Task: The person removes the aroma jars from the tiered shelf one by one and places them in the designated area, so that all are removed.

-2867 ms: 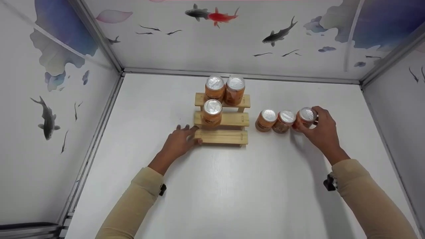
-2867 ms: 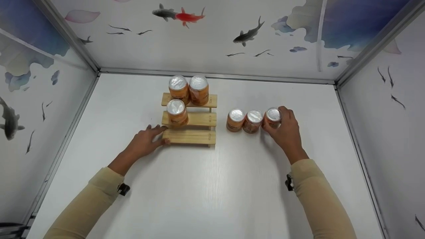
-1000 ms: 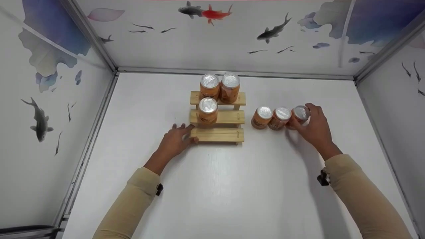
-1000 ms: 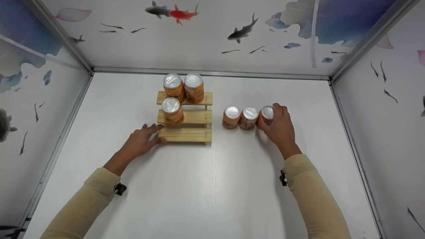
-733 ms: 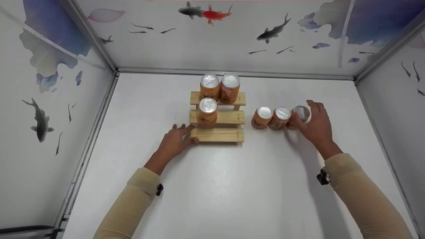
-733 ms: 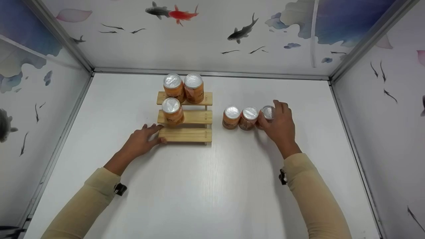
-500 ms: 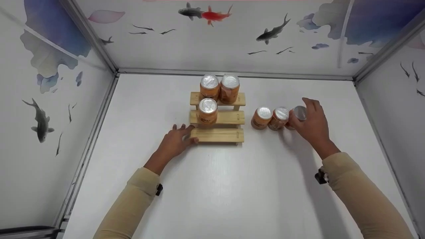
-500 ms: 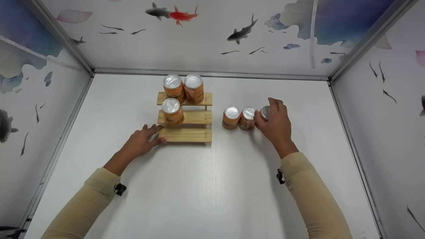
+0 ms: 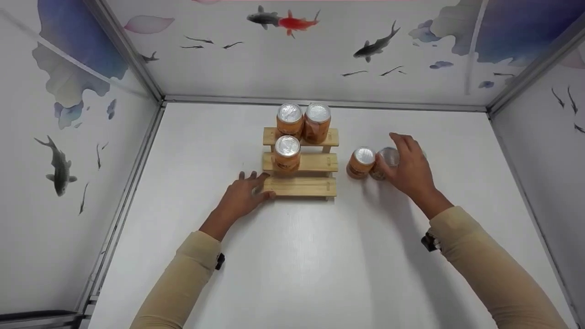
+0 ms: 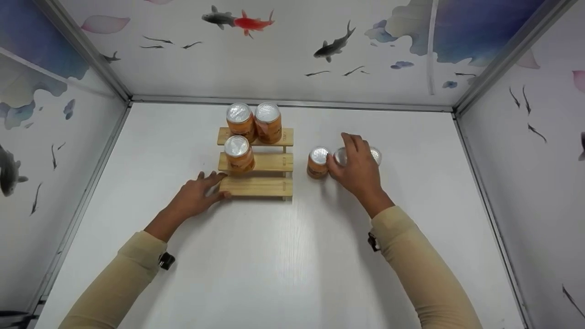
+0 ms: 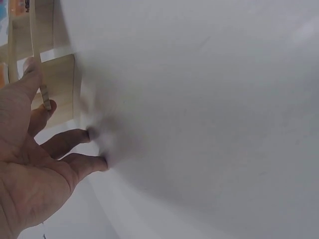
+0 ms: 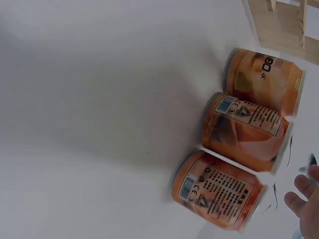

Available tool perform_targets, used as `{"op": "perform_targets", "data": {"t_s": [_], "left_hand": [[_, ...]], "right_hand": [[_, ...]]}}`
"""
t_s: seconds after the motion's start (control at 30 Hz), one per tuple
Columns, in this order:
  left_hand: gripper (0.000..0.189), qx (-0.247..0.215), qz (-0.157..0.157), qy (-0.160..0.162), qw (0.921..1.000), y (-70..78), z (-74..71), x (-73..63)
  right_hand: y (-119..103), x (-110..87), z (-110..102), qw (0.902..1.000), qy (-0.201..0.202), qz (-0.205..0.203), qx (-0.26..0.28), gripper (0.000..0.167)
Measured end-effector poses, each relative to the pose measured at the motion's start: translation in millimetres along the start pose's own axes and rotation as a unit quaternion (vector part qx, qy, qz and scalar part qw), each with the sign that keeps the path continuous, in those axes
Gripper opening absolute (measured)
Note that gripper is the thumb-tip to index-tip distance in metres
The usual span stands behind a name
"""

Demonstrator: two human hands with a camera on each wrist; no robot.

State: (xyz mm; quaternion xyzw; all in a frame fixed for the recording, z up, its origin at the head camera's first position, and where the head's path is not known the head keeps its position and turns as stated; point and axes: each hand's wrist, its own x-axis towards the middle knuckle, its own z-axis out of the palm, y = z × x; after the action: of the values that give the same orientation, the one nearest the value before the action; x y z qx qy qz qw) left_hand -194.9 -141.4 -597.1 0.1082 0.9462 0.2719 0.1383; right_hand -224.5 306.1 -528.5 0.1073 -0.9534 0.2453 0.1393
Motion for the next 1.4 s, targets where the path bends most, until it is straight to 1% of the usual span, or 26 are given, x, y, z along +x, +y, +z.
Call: {"op": "perform_targets", "data": {"t_s": [0.13,0.27,0.4,0.53,0.8,0.97,1.17,1.4], "left_hand": [[0.075,-0.006,-0.004,0.001,1.0000,0.3,0.5,0.4],[0.076,-0.011,-0.009,-0.001,0.9999,1.1,0.0,-0.2],[0.076,-0.009,-0.007,0.002,0.9999,2.3,-0.9,-0.7],[0.076,-0.006,-0.006,0.002,1.0000,3.0,-1.1,-1.0],[0.077,-0.004,-0.021,-0.006,0.9998,3.5,-1.1,0.3],[0.077,-0.001,-0.025,-0.008,0.9997,3.7,-1.4,0.0],[0.075,-0.004,-0.026,-0.007,0.9996,3.6,-0.8,0.4],[0.075,-0.003,-0.027,-0.005,0.9996,3.6,-0.2,0.6]], "right_hand": [[-12.0,2.0,5.7,0.9996,-0.005,-0.027,0.003,0.063],[-24.2,4.4,10.7,0.9987,-0.009,-0.050,-0.001,0.065],[-37.1,5.5,14.5,0.9984,-0.026,-0.050,0.005,0.068],[-47.8,6.2,18.8,0.9979,-0.040,-0.051,0.005,0.066],[-66.1,10.3,26.3,0.9952,-0.047,-0.085,0.010,0.064],[-73.8,11.7,32.2,0.9941,-0.058,-0.091,0.009,0.064],[-81.6,11.6,39.6,0.9928,-0.068,-0.094,0.031,0.063],[-90.7,12.6,48.5,0.9916,-0.067,-0.106,0.031,0.065]]}}
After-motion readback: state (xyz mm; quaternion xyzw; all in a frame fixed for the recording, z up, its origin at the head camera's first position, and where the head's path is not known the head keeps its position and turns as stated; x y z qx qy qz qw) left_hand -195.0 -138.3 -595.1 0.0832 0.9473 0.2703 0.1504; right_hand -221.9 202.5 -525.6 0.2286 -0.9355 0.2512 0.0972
